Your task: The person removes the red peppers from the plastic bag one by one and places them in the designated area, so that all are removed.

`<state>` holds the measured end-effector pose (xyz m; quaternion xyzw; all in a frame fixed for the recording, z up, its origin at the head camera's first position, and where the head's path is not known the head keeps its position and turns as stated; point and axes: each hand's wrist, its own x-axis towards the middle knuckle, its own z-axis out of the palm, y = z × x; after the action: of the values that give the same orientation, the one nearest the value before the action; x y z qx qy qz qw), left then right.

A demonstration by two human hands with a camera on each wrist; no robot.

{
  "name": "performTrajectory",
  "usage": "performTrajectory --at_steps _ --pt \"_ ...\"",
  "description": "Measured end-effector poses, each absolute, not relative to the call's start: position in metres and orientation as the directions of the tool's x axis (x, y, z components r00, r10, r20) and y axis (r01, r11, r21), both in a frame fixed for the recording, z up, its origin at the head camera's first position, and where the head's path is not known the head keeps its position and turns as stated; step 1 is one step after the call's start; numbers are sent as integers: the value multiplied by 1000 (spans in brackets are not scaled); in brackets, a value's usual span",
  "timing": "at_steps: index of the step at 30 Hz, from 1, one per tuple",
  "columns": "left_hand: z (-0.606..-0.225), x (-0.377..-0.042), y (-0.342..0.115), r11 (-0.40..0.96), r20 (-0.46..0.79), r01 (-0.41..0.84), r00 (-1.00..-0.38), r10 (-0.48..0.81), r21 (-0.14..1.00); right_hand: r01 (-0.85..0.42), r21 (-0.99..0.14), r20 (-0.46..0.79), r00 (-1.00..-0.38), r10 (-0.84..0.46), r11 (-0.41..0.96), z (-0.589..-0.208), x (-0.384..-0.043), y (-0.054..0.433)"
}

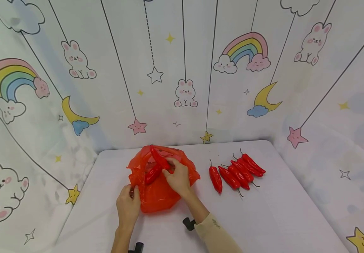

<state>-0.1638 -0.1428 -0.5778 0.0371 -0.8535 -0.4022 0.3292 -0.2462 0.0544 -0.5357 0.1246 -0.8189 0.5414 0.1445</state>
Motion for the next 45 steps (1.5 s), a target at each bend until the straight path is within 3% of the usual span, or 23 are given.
performTrajectory --at_steps 4,10,17,23,32,45 --pt "-578 -164 -142 670 530 204 -783 -326 713 -366 -880 377 -926 -23 304 -533 -246 56" --pt "-578 -166 -141 679 560 225 -763 -323 699 -289 -947 291 -957 -5 139 -528 -246 61" --pt "-580 -166 -140 675 563 232 -760 -323 700 -264 -962 264 -964 -15 69 -519 -239 69" --pt "-579 -166 -139 677 563 233 -763 -318 698 -263 -964 264 -964 30 39 -507 -229 80" --pt "-580 -166 -139 676 556 229 -769 -316 700 -255 -961 264 -960 87 103 -492 -215 105" --pt "-580 -166 -140 686 553 211 -767 -325 696 -237 -968 250 -948 199 86 -493 -212 146"
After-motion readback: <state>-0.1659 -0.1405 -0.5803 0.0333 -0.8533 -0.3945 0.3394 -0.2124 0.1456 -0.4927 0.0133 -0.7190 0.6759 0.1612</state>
